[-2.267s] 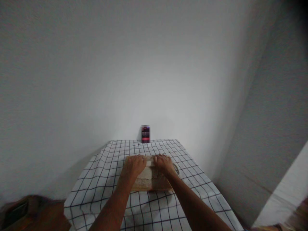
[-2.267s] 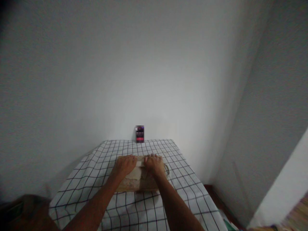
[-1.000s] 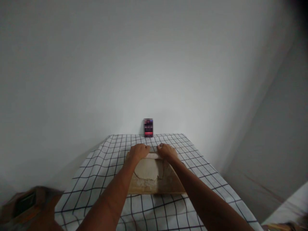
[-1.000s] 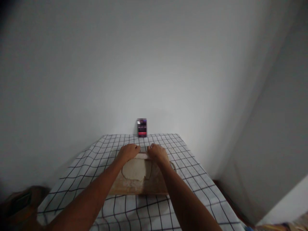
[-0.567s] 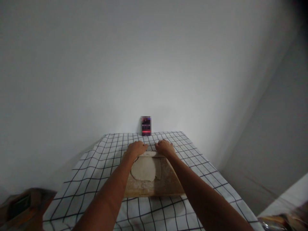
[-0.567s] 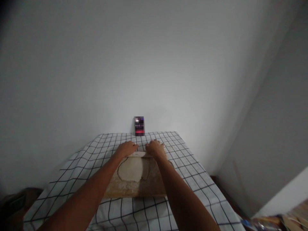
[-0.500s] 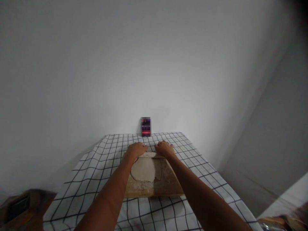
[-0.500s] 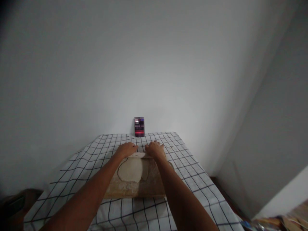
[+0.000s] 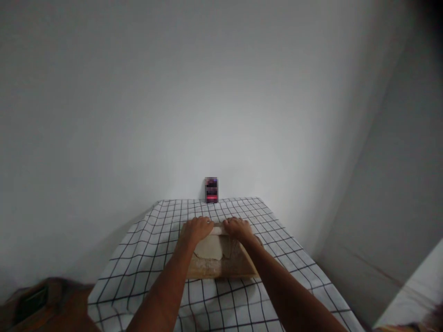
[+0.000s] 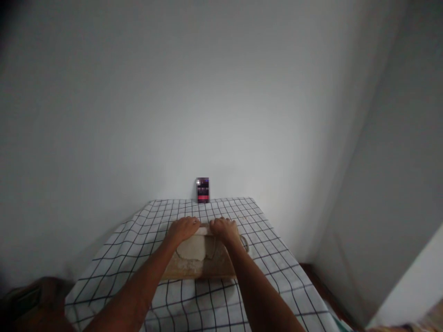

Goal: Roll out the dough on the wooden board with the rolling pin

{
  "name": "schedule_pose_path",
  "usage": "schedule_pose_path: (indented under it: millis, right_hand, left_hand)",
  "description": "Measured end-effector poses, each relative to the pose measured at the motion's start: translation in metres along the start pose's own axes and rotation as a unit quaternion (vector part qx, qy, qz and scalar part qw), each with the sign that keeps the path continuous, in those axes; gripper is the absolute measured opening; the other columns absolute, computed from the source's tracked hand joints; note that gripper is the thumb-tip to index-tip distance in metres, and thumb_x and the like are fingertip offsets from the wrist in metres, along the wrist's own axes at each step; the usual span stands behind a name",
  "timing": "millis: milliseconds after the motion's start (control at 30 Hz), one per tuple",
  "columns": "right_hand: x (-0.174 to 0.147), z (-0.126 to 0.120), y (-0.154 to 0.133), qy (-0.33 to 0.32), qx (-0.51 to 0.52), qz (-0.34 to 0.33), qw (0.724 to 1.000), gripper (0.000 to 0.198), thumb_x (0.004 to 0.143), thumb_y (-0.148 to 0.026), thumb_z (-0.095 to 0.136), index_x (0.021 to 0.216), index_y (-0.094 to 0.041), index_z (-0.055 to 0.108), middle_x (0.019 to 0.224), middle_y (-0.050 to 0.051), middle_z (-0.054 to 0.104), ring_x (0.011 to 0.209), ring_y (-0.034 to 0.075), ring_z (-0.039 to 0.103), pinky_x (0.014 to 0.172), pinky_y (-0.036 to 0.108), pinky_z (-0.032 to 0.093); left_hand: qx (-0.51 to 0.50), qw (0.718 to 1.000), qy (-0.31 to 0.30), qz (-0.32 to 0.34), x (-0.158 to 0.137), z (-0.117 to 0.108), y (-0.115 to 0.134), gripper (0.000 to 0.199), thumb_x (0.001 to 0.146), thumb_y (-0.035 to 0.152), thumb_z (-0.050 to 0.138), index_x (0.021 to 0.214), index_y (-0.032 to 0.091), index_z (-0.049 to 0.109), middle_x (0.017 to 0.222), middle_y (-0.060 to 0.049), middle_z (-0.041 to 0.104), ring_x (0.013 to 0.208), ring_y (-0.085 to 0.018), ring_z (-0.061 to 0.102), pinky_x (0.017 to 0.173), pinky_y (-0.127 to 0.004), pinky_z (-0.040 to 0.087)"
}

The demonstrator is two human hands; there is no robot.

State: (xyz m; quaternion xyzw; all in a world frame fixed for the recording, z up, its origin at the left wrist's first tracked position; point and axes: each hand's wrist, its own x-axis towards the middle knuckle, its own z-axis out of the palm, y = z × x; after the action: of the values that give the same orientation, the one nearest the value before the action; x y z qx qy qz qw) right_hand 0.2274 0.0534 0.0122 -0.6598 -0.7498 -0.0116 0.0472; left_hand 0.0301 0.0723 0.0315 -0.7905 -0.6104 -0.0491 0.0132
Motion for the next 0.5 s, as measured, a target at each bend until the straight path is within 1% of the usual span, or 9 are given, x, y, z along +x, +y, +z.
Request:
schedule_pose_path:
  millis: [100,200,300,400,500]
  right_hand:
    - [-0.012,0.000,0.000,0.007,-0.024,-0.038,0.999,0.038,0.119,-0.029,0.041,0.135,-0.027,0.075,0.141,0.015,0.079,0.128,0.032,0.077,0.102,0.047,0.062]
    - [-0.021,0.002,-0.001,0.033,-0.041,-0.060,0.997,0.037,0.118,-0.026,0.042,0.136,-0.025,0.074,0.140,0.015,0.079,0.128,0.031,0.077,0.100,0.043,0.063]
    - [-0.027,0.004,-0.003,0.047,-0.054,-0.064,0.995,0.037,0.118,-0.024,0.042,0.136,-0.023,0.074,0.137,0.015,0.080,0.128,0.030,0.076,0.101,0.042,0.062]
    - [-0.029,0.004,-0.004,0.045,-0.055,-0.065,0.995,0.037,0.119,-0.027,0.040,0.135,-0.022,0.074,0.137,0.015,0.079,0.129,0.031,0.075,0.103,0.042,0.061]
    - [-0.027,0.003,-0.004,0.036,-0.050,-0.054,0.997,0.039,0.120,-0.028,0.038,0.134,-0.022,0.074,0.138,0.015,0.079,0.130,0.030,0.075,0.103,0.041,0.060]
  left_hand:
    - [0.008,1.000,0.012,0.009,-0.012,0.001,0.001,0.045,0.116,0.038,0.040,0.126,0.026,0.082,0.134,-0.012,0.085,0.126,-0.031,0.079,0.105,-0.047,0.061]
    - [0.001,0.999,0.031,0.012,-0.023,0.001,0.003,0.045,0.117,0.040,0.041,0.125,0.026,0.083,0.135,-0.011,0.085,0.126,-0.032,0.079,0.104,-0.046,0.061]
    - [-0.002,0.998,0.055,0.018,-0.032,-0.002,0.007,0.043,0.117,0.038,0.043,0.126,0.025,0.083,0.134,-0.013,0.085,0.128,-0.032,0.078,0.106,-0.046,0.059]
    - [-0.003,0.998,0.053,0.014,-0.038,-0.005,0.009,0.043,0.117,0.037,0.044,0.129,0.024,0.083,0.135,-0.015,0.085,0.131,-0.033,0.078,0.108,-0.047,0.058]
    - [-0.001,0.999,0.050,0.016,-0.036,-0.004,0.009,0.043,0.118,0.037,0.043,0.129,0.023,0.082,0.135,-0.015,0.084,0.130,-0.034,0.077,0.108,-0.047,0.058]
